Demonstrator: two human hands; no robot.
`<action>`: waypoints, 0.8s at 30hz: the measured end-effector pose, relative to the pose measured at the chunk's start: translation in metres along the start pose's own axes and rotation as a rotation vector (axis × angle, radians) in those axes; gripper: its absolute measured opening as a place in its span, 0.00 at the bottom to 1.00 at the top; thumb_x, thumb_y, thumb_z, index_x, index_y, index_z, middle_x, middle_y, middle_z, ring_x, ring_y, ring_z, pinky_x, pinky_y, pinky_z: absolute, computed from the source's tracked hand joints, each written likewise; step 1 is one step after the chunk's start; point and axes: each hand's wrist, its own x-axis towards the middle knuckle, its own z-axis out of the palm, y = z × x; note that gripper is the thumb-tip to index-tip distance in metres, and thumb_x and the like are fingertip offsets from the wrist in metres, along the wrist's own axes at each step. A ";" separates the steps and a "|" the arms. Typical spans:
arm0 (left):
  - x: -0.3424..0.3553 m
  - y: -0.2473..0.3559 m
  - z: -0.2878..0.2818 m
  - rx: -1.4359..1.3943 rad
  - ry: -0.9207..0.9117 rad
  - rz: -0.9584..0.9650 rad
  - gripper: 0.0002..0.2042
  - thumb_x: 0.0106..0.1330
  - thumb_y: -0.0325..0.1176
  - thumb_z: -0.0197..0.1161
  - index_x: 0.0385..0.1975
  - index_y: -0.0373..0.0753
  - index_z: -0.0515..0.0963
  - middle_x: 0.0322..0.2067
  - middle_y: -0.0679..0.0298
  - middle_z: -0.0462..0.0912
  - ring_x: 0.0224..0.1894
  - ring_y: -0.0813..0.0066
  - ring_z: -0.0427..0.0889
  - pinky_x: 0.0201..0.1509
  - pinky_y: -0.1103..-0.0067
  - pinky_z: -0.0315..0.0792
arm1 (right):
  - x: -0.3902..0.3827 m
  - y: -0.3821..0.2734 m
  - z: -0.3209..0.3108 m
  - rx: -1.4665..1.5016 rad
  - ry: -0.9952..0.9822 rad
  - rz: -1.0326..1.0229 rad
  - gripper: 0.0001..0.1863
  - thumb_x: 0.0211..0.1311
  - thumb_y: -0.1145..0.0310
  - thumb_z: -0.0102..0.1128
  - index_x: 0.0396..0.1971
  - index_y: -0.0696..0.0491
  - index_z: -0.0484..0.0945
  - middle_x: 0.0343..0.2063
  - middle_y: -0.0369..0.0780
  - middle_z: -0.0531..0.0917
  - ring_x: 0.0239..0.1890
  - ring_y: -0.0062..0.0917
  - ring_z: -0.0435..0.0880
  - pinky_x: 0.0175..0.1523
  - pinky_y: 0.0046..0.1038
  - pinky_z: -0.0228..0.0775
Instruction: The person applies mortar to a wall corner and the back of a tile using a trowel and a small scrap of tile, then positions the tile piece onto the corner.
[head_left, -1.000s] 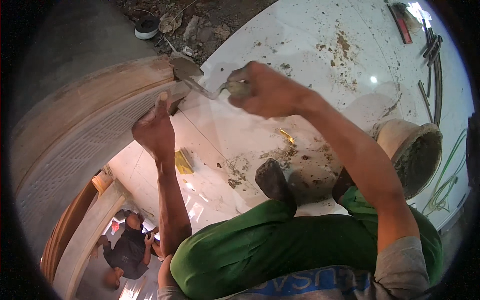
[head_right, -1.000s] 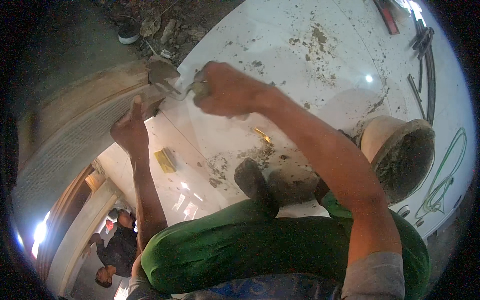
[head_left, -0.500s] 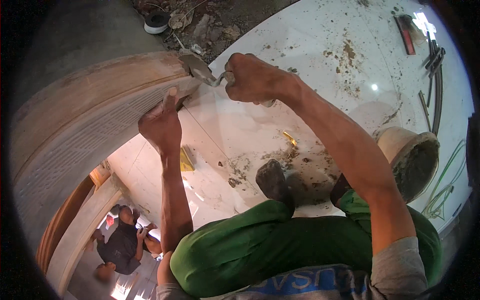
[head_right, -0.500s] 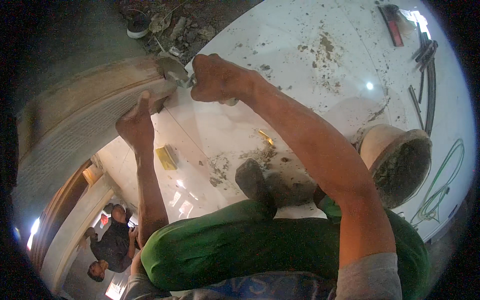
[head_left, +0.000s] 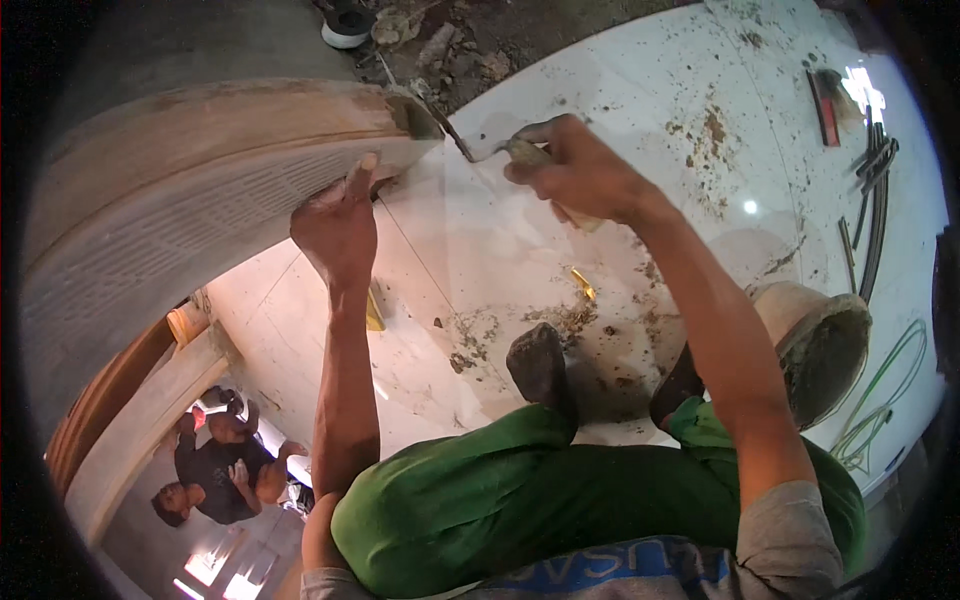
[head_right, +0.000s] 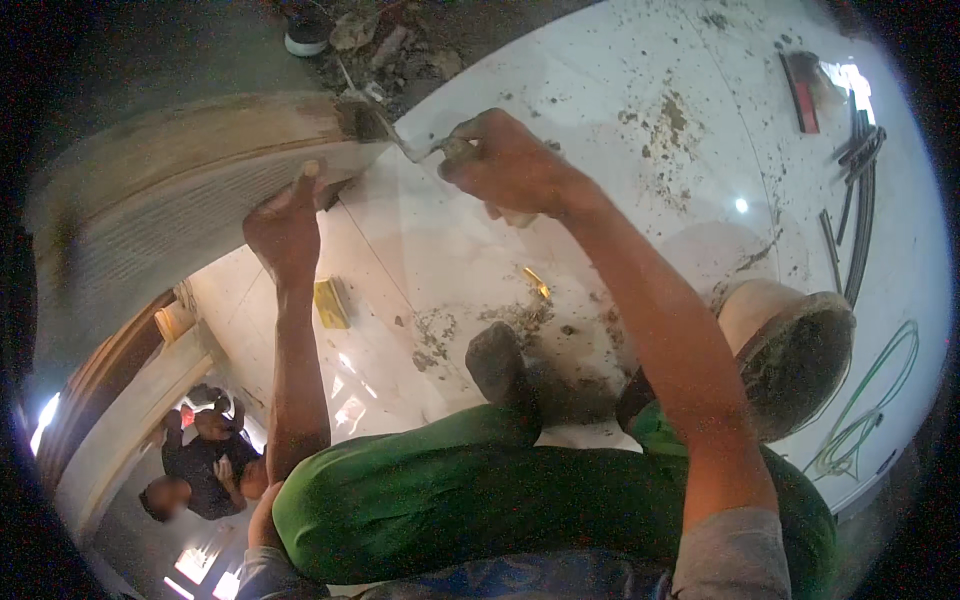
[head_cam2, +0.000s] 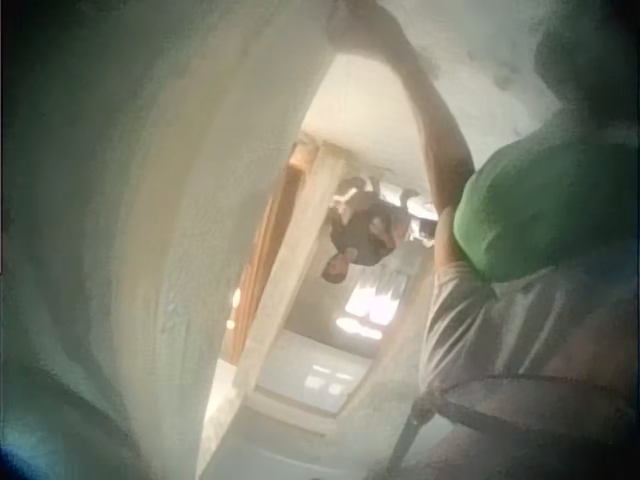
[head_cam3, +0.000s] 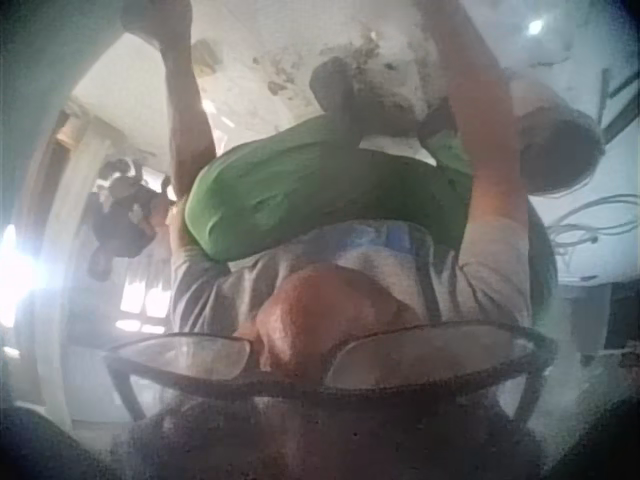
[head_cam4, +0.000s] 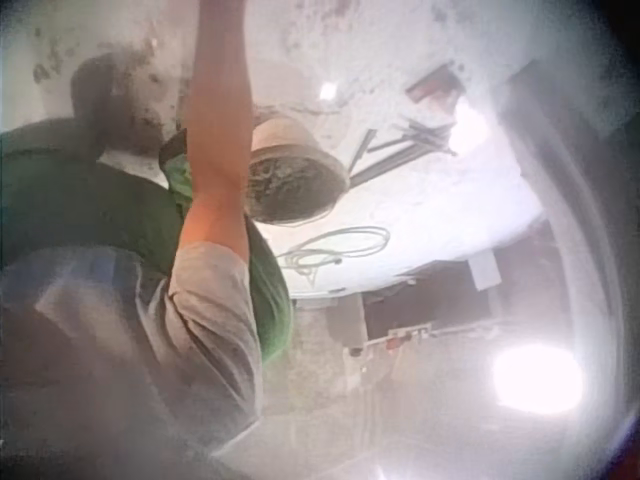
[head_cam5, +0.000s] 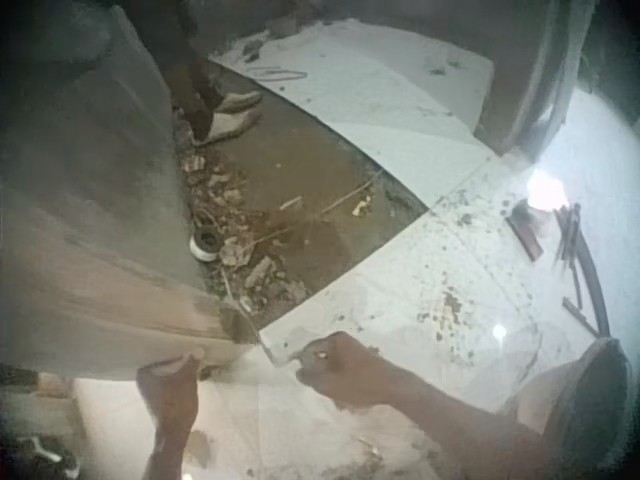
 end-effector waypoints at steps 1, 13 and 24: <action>-0.001 0.002 0.000 0.015 0.024 0.067 0.19 0.66 0.43 0.78 0.41 0.30 0.89 0.36 0.54 0.92 0.39 0.69 0.88 0.51 0.70 0.79 | 0.013 -0.003 0.005 -0.008 0.003 -0.014 0.25 0.61 0.60 0.67 0.47 0.68 0.79 0.23 0.45 0.85 0.20 0.27 0.83 0.25 0.35 0.77; -0.001 0.002 -0.004 0.144 0.049 0.124 0.13 0.66 0.37 0.77 0.41 0.33 0.91 0.38 0.55 0.93 0.41 0.67 0.90 0.53 0.74 0.78 | -0.011 -0.057 0.016 -0.106 -0.097 -0.156 0.16 0.63 0.63 0.65 0.39 0.64 0.83 0.20 0.41 0.83 0.18 0.26 0.82 0.24 0.33 0.74; 0.000 -0.009 -0.003 0.007 0.066 0.095 0.15 0.65 0.41 0.78 0.33 0.32 0.89 0.30 0.51 0.91 0.33 0.57 0.89 0.45 0.70 0.79 | 0.036 -0.018 0.027 0.043 0.013 0.160 0.19 0.65 0.60 0.70 0.40 0.64 0.83 0.24 0.40 0.81 0.21 0.25 0.80 0.26 0.32 0.73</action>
